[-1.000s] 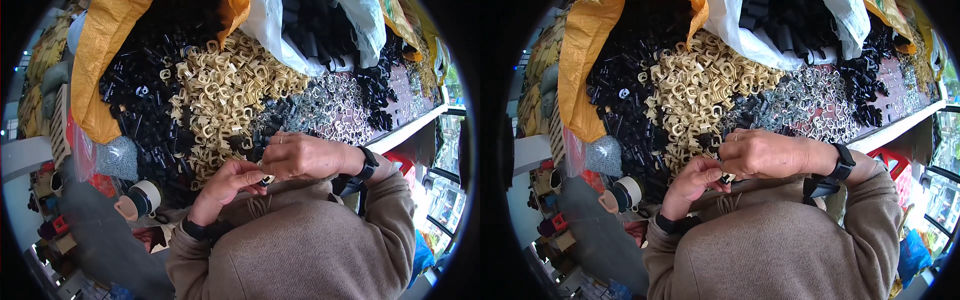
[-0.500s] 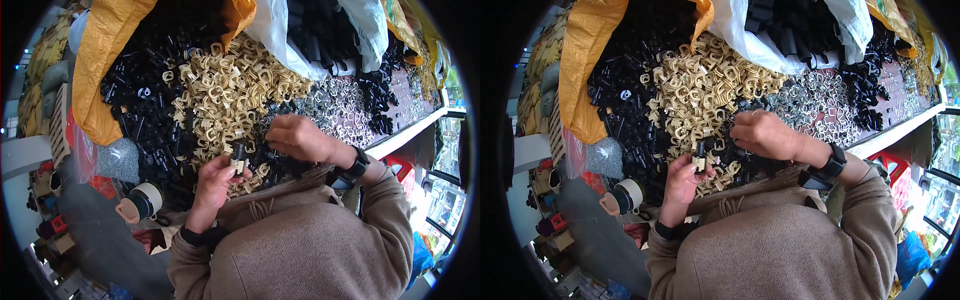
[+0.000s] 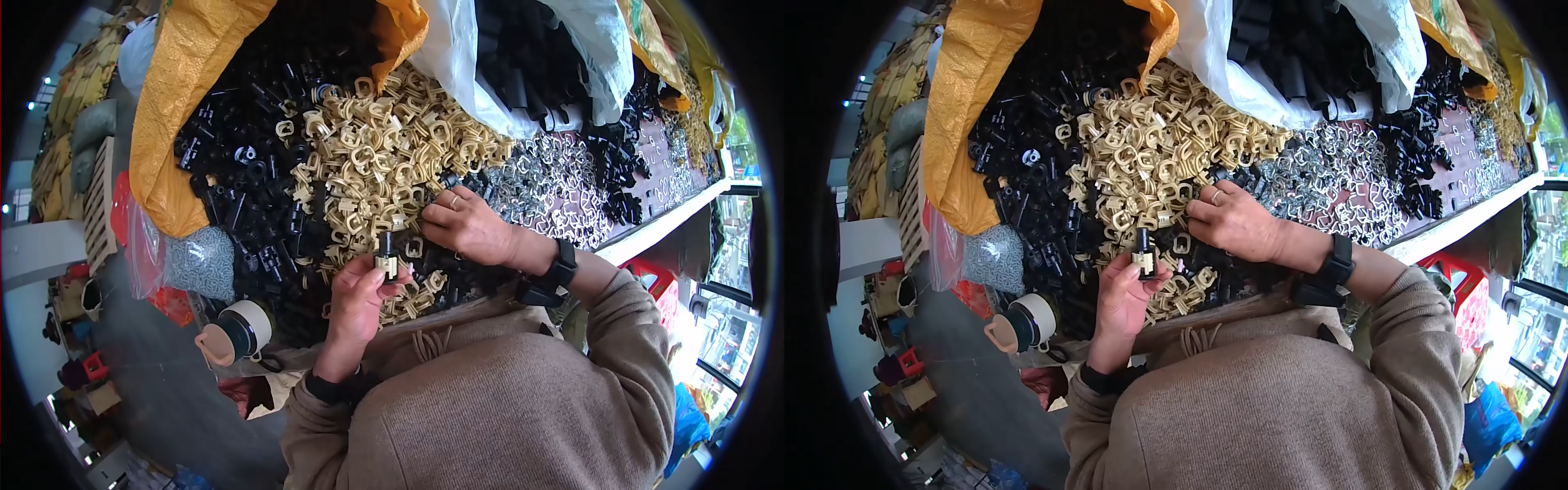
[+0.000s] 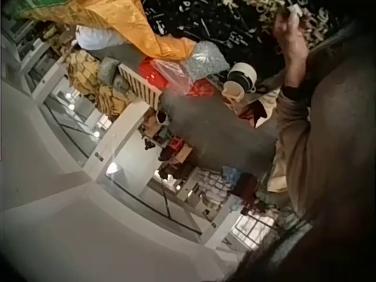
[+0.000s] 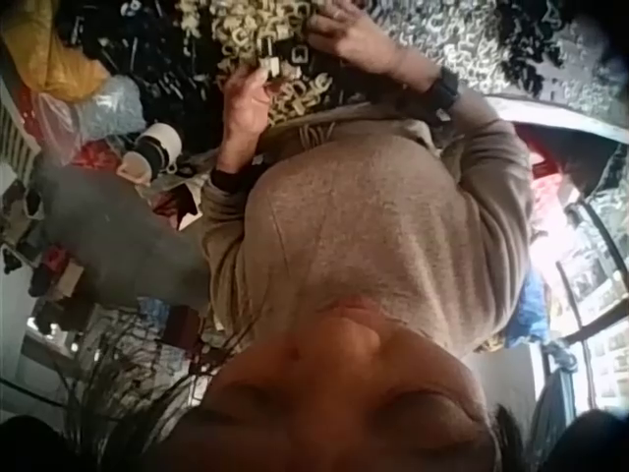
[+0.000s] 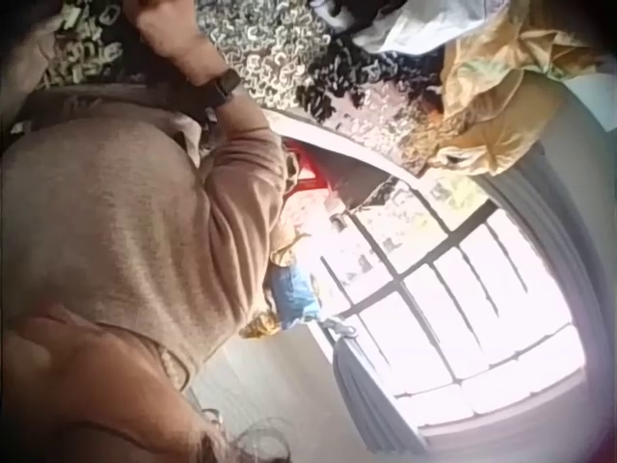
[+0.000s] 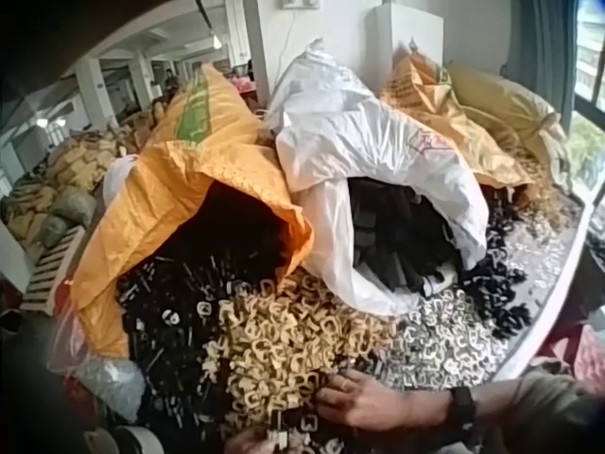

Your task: The person assembles components by hand, picking up a black plastic part and a beige plastic clip from the table. They press the beige clip into the black part, then pick up and insert a small metal ring before setting the assembled unit aside.

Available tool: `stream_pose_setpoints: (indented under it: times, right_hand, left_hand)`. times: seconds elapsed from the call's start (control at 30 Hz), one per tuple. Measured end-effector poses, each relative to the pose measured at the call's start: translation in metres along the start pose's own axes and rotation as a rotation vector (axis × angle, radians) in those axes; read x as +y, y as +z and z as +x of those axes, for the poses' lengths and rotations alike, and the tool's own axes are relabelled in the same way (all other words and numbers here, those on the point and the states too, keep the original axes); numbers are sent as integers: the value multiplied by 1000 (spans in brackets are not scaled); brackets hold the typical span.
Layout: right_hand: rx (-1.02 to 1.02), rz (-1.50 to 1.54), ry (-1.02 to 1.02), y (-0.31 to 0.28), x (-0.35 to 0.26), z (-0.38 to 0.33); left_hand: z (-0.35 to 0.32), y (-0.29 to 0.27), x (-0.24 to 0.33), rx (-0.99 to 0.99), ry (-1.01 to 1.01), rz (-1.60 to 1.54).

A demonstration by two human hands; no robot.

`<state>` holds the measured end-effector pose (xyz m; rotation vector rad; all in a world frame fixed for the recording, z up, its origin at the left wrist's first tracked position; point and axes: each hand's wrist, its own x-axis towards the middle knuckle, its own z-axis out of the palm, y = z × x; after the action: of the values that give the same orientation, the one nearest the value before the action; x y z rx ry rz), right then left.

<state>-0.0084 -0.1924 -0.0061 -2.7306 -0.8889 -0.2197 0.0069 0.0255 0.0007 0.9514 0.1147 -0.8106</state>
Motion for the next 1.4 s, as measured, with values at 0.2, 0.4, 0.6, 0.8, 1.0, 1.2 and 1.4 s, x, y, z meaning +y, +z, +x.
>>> stream_pose_setpoints:
  times: [0.2, 0.4, 0.6, 0.8, 1.0, 1.2, 1.4]
  right_hand:
    - [135, 743, 195, -7, -6, -5]
    - [272, 1491, 479, -26, -27, -3]
    - [468, 897, 224, -24, -26, -10]
    - [563, 388, -44, -24, -16, -15]
    - [545, 219, -187, -19, -13, -20]
    - [597, 23, 0, -27, 10, -33]
    - [523, -93, 708, -46, 121, -35]
  left_hand:
    - [2, 9, 1, 25, 71, 131]
    - [7, 28, -5, -50, 66, 115]
    - [12, 36, -9, -90, 4, 81]
    - [10, 35, -11, -137, -110, 105]
    - [11, 41, -12, -238, -180, 209]
    - [13, 38, -5, -240, -142, 315]
    - [15, 28, -13, -258, -84, 339]
